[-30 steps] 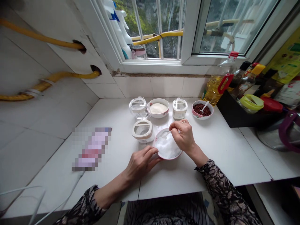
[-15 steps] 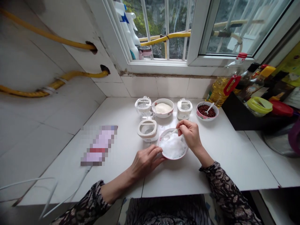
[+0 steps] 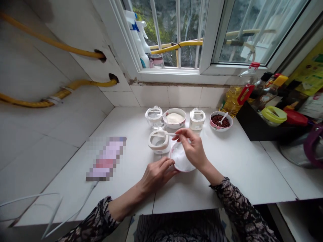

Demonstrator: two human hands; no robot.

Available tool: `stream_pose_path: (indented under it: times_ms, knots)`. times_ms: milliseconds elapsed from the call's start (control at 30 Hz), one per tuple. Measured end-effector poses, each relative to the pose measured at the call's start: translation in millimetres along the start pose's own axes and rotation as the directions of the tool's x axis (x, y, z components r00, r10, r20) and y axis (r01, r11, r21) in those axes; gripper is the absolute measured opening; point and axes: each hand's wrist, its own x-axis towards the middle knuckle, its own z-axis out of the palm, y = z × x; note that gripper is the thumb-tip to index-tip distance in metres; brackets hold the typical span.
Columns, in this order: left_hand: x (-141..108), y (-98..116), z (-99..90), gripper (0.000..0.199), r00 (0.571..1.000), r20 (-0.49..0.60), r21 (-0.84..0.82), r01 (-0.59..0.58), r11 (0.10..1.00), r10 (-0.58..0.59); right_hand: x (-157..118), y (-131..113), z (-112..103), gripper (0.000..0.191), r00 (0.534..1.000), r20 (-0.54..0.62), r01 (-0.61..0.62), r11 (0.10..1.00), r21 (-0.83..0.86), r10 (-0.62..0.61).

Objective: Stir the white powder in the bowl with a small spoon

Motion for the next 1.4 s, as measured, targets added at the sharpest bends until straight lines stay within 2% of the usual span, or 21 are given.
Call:
stream_pose_path:
  times_ms: [33,100,167,200,267,367,433,567,733,833,900,1000,1067,1133,1200,1400]
  knots:
    - [0,0,0.2,0.020,1.000,-0.002,0.005,-0.001,1.000,0.001,-2,-1,4,0.013,0.994,0.044,0.106,0.987,-0.123,-0.101]
    - [0,0,0.7,0.023,1.000,-0.012,0.023,-0.004,1.000,0.004,-5,-2,9,0.017,0.942,0.175,0.331,0.883,-0.332,-0.287]
    - [0,0,1.0,0.026,1.000,-0.022,0.035,-0.008,0.999,0.009,-4,-3,7,0.021,0.877,0.278,0.477,0.773,-0.419,-0.391]
    - [0,0,0.8,0.026,1.000,-0.022,0.036,-0.009,0.999,0.010,-3,-4,5,0.021,0.864,0.283,0.501,0.757,-0.420,-0.416]
    - [1,0,0.1,0.025,1.000,-0.016,0.027,-0.011,1.000,0.012,-1,-6,-5,0.020,0.880,0.206,0.475,0.785,-0.397,-0.428]
    - [1,0,-1.6,0.024,1.000,-0.013,0.021,-0.014,1.000,0.014,3,-9,-25,0.016,0.919,0.029,0.371,0.840,-0.395,-0.392]
    - [2,0,-2.3,0.023,1.000,-0.019,0.018,-0.016,1.000,0.016,4,-8,-37,0.018,0.932,-0.021,0.320,0.846,-0.426,-0.363]
    - [2,0,-2.7,0.022,1.000,-0.020,0.006,-0.020,1.000,0.020,6,-5,-53,0.021,0.921,-0.005,0.342,0.816,-0.465,-0.389]
    - [2,0,-2.8,0.018,1.000,-0.014,-0.007,-0.012,1.000,0.012,6,-4,-53,0.020,0.913,0.071,0.384,0.786,-0.485,-0.402]
    - [2,1,-3.0,0.017,1.000,-0.007,-0.012,-0.008,1.000,0.008,3,0,-45,0.021,0.926,0.143,0.376,0.808,-0.455,-0.350]
    - [2,1,-3.2,0.019,1.000,-0.007,-0.006,-0.009,1.000,0.009,1,3,-40,0.021,0.952,0.130,0.305,0.849,-0.432,-0.276]
    - [2,1,-3.4,0.020,1.000,-0.005,0.000,-0.013,1.000,0.013,1,7,-37,0.019,0.997,0.013,0.082,0.935,-0.346,-0.082]
    - [2,1,-3.5,0.020,1.000,-0.008,-0.001,-0.015,1.000,0.015,4,7,-39,0.017,0.996,-0.054,-0.084,0.973,-0.214,0.074]
    - [2,0,-3.3,0.020,1.000,-0.016,-0.005,-0.016,1.000,0.016,6,8,-41,0.016,0.978,-0.087,-0.195,0.978,-0.078,0.188]
    - [2,0,-3.0,0.019,1.000,-0.018,-0.010,-0.017,1.000,0.017,8,8,-42,0.015,0.965,-0.114,-0.239,0.971,-0.008,0.237]
    - [2,0,-2.6,0.016,1.000,-0.010,-0.021,-0.011,1.000,0.011,9,10,-40,0.015,0.953,-0.133,-0.270,0.962,0.042,0.273]
